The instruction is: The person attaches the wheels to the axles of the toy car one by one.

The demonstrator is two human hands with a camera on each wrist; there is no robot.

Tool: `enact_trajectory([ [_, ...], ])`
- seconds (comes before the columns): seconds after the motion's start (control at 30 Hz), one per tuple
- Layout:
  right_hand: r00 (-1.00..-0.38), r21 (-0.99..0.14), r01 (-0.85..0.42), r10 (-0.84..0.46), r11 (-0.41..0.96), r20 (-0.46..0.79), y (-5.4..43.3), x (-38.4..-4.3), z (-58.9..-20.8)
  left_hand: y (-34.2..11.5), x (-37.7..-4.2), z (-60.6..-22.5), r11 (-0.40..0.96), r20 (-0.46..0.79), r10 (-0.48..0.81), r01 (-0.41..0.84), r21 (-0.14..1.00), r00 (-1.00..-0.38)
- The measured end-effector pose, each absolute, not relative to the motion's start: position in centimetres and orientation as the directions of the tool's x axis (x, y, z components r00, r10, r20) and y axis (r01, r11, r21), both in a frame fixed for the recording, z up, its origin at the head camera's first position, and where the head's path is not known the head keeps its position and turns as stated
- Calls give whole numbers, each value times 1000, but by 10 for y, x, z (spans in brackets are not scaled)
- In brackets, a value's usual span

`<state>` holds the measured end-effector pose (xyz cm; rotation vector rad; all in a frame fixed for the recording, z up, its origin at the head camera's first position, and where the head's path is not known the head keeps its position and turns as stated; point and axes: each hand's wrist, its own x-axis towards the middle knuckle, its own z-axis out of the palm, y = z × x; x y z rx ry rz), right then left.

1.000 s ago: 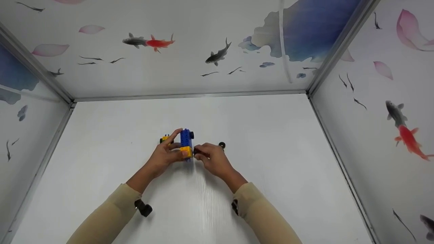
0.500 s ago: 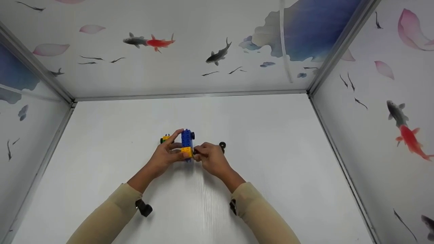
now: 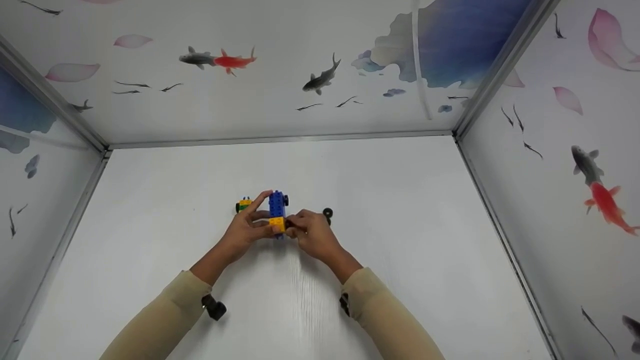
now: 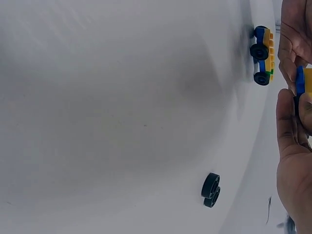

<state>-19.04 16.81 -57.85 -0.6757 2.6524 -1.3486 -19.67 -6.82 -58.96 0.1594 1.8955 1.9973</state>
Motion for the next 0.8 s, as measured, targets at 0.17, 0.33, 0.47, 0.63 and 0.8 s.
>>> enact_trajectory([
  [0.17,-897,-771,-351,-428,531,114,170,-192,-578,-67,-197,-588,-4,-175,338,-187,982,-925],
  [0.33,-894,-763,-361,-433,536,119,173,-193,-578,-66,-195,-588,10,-178,337,-186,983,-925],
  [0.47,-895,-821,-318,-436,474,95,176,-194,-576,-66,-194,-587,-21,-172,339,-190,981,-925],
  [0.63,-901,-853,-276,-428,443,69,177,-198,-572,-66,-194,-585,-46,-157,329,-181,982,-931],
  [0.8,-936,-852,-230,-348,471,60,173,-206,-568,-66,-194,-583,-38,-148,310,-168,985,-939],
])
